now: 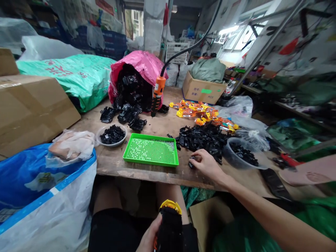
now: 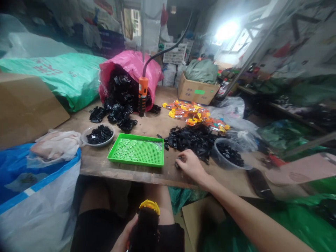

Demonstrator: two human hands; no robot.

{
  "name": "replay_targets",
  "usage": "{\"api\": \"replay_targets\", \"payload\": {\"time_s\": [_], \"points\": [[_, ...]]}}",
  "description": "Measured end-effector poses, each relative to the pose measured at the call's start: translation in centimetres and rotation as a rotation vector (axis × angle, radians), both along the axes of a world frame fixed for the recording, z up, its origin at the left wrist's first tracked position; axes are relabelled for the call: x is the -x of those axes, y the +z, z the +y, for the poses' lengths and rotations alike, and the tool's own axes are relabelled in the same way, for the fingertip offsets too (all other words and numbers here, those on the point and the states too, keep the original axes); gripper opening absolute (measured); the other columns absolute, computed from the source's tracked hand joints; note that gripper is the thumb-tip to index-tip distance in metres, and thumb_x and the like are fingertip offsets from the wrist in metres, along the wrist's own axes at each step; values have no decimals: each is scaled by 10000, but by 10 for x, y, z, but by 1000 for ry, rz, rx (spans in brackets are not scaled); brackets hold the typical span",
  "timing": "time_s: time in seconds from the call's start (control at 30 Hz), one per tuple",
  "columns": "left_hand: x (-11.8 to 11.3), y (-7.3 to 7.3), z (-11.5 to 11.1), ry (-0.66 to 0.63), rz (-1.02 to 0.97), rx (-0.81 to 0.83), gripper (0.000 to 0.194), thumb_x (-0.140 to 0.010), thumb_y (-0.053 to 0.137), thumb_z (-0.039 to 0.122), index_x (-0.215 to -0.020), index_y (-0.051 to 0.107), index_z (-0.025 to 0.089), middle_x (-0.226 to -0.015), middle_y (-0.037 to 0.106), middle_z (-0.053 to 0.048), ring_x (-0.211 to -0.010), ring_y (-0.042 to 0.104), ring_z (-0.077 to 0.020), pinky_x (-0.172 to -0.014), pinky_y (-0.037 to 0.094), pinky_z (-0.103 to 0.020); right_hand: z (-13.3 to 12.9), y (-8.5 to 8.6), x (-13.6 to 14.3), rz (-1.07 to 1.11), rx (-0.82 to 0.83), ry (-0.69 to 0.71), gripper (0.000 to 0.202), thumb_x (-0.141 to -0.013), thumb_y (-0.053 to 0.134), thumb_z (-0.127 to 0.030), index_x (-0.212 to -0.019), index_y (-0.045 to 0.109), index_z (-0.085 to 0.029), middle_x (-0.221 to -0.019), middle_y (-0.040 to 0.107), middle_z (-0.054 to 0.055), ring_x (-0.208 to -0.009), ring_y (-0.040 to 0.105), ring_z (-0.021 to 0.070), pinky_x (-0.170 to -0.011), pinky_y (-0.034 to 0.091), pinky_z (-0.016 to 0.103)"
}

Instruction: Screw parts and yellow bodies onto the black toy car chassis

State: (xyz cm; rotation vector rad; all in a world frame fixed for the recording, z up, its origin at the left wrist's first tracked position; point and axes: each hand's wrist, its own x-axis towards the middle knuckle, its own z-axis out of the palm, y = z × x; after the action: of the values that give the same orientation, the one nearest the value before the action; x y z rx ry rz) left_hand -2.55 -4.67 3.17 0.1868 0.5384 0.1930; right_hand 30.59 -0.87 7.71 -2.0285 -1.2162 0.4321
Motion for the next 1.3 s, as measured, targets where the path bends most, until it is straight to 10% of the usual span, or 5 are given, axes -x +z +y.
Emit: {"api": "replay_targets", "payload": {"time_s": [0.23,0.5,0.87,1.3], "points": [[-3,-4,6,82,41,-45,399,-952,632,434,-1275,615,201,-1324,632,-94,-1154,631,-264,-970,543,-496,3,-7,-3,75,26,44,221,-844,596,-307,-945,706,-145,-850,739,88,-613,680,161,-566,572,277],[-2,-9,2,69,71,-24,626,-827,685,618,-1280,688,186,-1101,766,-153,-1045,715,-393,-889,565,-472,-19,2,-3,-176,-45,223,228,-883,586,-353,-829,757,-212,-924,715,105,-878,676,248,-881,567,405],[-16,-26,13,-4,6,-19,677,-800,680,653,-1228,701,129,-858,769,-144,-734,736,-330,-754,570,-440,-39,6,-29,-334,76,549,363,-893,477,-187,-1109,769,-199,-1194,737,144,-1050,719,241,-947,589,388],[-14,-7,5,25,-105,49,738,-888,559,694,-1292,635,82,-910,762,-142,-818,742,-284,-841,544,-399,-40,23,-24,-293,214,502,350,-849,602,-318,-1133,785,-226,-958,710,106,-837,688,235,-776,570,348]]}}
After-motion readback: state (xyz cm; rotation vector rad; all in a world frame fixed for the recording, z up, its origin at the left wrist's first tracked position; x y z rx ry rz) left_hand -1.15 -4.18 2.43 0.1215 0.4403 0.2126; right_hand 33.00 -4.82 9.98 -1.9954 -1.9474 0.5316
